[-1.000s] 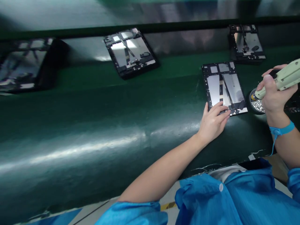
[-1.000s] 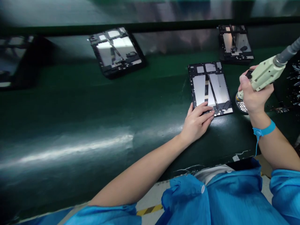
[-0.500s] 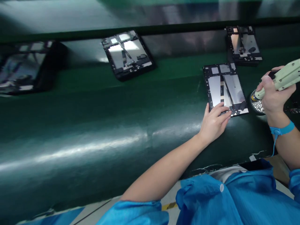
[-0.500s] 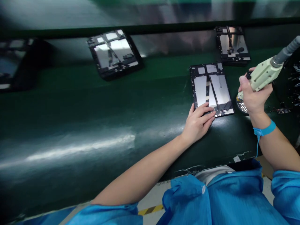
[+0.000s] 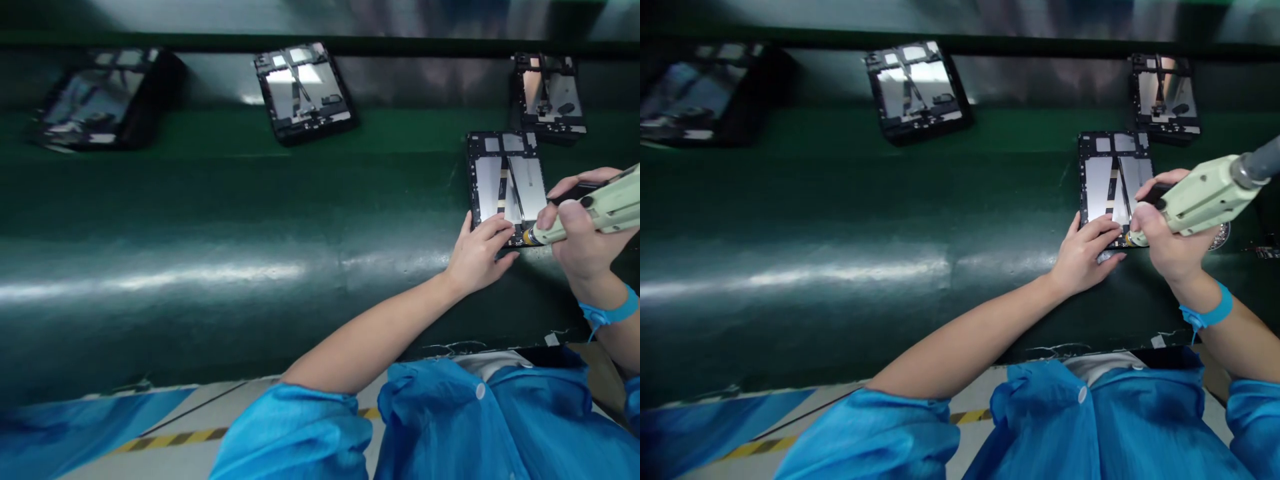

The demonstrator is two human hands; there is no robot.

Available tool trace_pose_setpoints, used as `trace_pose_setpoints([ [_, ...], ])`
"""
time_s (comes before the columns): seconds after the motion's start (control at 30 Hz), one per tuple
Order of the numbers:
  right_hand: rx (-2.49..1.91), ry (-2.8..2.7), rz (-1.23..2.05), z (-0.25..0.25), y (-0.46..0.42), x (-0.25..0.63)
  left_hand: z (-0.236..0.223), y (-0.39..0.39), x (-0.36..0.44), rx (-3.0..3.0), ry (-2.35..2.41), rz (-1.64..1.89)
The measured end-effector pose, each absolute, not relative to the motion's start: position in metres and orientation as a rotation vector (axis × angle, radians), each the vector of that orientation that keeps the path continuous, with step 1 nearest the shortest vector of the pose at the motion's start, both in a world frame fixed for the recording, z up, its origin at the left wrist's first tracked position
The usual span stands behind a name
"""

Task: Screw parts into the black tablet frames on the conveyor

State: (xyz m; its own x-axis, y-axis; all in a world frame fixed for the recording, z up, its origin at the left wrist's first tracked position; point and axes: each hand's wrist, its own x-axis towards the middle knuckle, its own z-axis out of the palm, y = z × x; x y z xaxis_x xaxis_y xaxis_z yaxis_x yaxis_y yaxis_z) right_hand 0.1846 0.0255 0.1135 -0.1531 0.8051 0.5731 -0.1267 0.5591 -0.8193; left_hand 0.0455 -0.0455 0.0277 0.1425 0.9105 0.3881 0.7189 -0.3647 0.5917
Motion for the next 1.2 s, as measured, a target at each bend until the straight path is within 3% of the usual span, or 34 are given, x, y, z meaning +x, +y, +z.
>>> trace_pose_setpoints([
  [0.57, -0.624, -1.581, 0.950, 0.104, 0.021, 0.179, 0.033, -0.046, 0.047, 2.156, 1.574, 1.008],
  [0.87, -0.584, -1.533, 1.008, 0.090, 0.022, 0.181, 0.040, -0.044, 0.046, 2.236, 1.787, 0.860],
  [1.03, -0.619, -1.469, 1.075, 0.106, 0.023, 0.195, 0.046, -0.053, 0.041, 2.370, 1.803, 0.689],
  [1.2, -0.622, -1.313, 0.927, 0.125, 0.033, 0.219, 0.036, -0.082, 0.013, 2.376, 1.875, 0.650],
])
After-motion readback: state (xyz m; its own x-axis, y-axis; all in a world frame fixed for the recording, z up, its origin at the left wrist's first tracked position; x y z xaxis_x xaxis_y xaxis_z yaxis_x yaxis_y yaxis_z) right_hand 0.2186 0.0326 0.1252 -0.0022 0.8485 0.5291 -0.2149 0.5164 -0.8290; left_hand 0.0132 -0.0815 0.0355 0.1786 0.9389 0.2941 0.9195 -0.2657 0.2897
